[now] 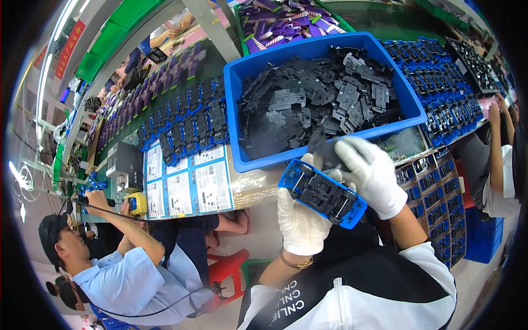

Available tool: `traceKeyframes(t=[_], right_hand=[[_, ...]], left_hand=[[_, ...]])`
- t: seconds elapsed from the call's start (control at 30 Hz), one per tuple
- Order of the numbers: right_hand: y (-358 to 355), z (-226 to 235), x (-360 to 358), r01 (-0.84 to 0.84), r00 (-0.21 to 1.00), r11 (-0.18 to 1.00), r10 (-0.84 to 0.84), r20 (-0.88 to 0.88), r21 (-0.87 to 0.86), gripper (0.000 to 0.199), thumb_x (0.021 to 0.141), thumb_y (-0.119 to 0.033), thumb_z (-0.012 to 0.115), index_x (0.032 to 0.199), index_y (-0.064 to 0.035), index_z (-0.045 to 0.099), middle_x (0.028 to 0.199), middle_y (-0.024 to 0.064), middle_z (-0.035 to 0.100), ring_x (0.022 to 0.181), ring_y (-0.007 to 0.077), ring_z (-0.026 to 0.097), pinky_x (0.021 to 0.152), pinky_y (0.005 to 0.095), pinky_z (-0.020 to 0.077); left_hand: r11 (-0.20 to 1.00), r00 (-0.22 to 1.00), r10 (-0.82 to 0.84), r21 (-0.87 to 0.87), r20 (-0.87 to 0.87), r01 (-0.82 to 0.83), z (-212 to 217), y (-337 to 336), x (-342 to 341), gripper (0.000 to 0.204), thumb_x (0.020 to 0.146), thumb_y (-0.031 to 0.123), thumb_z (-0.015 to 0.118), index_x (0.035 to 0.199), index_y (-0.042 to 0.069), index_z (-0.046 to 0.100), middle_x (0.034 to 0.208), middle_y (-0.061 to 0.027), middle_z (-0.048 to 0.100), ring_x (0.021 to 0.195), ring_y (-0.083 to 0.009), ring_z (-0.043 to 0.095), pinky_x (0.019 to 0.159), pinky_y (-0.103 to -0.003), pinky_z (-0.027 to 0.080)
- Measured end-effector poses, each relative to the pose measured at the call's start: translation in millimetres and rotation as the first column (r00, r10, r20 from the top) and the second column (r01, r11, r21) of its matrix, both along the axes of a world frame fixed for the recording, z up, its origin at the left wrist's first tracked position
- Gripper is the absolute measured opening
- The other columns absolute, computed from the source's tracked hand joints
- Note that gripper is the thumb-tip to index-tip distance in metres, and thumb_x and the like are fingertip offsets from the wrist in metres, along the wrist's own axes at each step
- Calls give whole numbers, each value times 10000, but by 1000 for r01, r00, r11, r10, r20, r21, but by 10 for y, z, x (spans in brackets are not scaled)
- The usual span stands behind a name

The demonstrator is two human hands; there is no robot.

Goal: The person assembles toy cars by taking chassis components from a bin, attaching them onto toy car bodies by hand, and placing the assembled cars on the table.

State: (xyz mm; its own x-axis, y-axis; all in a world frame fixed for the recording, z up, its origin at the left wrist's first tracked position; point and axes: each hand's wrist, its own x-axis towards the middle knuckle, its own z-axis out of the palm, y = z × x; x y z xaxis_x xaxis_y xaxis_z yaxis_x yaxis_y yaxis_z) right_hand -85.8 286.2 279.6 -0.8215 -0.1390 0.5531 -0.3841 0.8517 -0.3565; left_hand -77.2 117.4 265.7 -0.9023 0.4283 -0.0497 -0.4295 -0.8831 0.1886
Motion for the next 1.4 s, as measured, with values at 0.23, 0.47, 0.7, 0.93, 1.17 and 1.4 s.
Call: traceKeyframes(t=[0.23, 0.47, 0.7, 0.93, 1.17, 1.4], right_hand=[[-51, 301, 355, -65, 996, 988, 56, -67, -137, 588, 662, -149, 767, 1219, -32, 620, 1159, 215, 626, 994, 394, 636, 861, 439, 526], [-377, 253, 354, -138, 990, 989, 138, -22, -44, 595, 618, -179, 808, 1181, -74, 644, 1135, 166, 628, 1011, 356, 633, 896, 455, 517], [-500, 111, 312, -89, 995, 996, 89, -41, -2, 601, 615, -185, 825, 1183, -111, 643, 1140, 149, 618, 1027, 347, 627, 892, 460, 518], [-405, 139, 240, -179, 980, 975, 188, 60, -134, 574, 678, -188, 789, 1220, -95, 624, 1171, 166, 605, 1047, 352, 620, 897, 451, 507], [-339, -181, 392, 101, 804, 356, 521, 287, -929, 712, 850, -244, 762, 1414, 28, 422, 1314, 141, 548, 1205, 197, 530, 1035, 343, 422], [-403, -156, 396, 182, 749, 305, 573, 333, -935, 646, 859, -121, 733, 1405, 36, 427, 1364, 133, 507, 1230, 186, 502, 1057, 333, 404]], left_hand=[[999, 998, 54, -1, 15, -54, -99, -53, -42, 758, 903, 497, 638, 1480, 96, 354, 1522, -86, 376, 1306, -330, 466, 1126, -531, 368], [969, 986, 158, -186, -51, -164, -154, -14, -13, 734, 928, 507, 597, 1468, 64, 370, 1508, -144, 387, 1379, -266, 385, 1150, -431, 344], [956, 971, 203, -189, -124, -223, -189, -5, 20, 810, 890, 538, 639, 1489, 91, 326, 1487, -125, 408, 1362, -247, 400, 1142, -417, 354], [899, 971, 225, -366, -80, -239, -127, -28, -43, 599, 910, 126, 654, 1435, 123, 367, 1280, -80, 542, 1199, -236, 541, 1063, -395, 450], [918, 958, 283, -276, -50, -285, -51, -44, -88, 644, 861, 73, 696, 1419, 122, 377, 1249, -67, 537, 1162, -250, 550, 1034, -428, 467], [880, 935, 338, -317, -109, -354, -116, -49, -83, 632, 874, 94, 681, 1419, 117, 364, 1228, -71, 545, 1155, -254, 548, 1045, -436, 450]])
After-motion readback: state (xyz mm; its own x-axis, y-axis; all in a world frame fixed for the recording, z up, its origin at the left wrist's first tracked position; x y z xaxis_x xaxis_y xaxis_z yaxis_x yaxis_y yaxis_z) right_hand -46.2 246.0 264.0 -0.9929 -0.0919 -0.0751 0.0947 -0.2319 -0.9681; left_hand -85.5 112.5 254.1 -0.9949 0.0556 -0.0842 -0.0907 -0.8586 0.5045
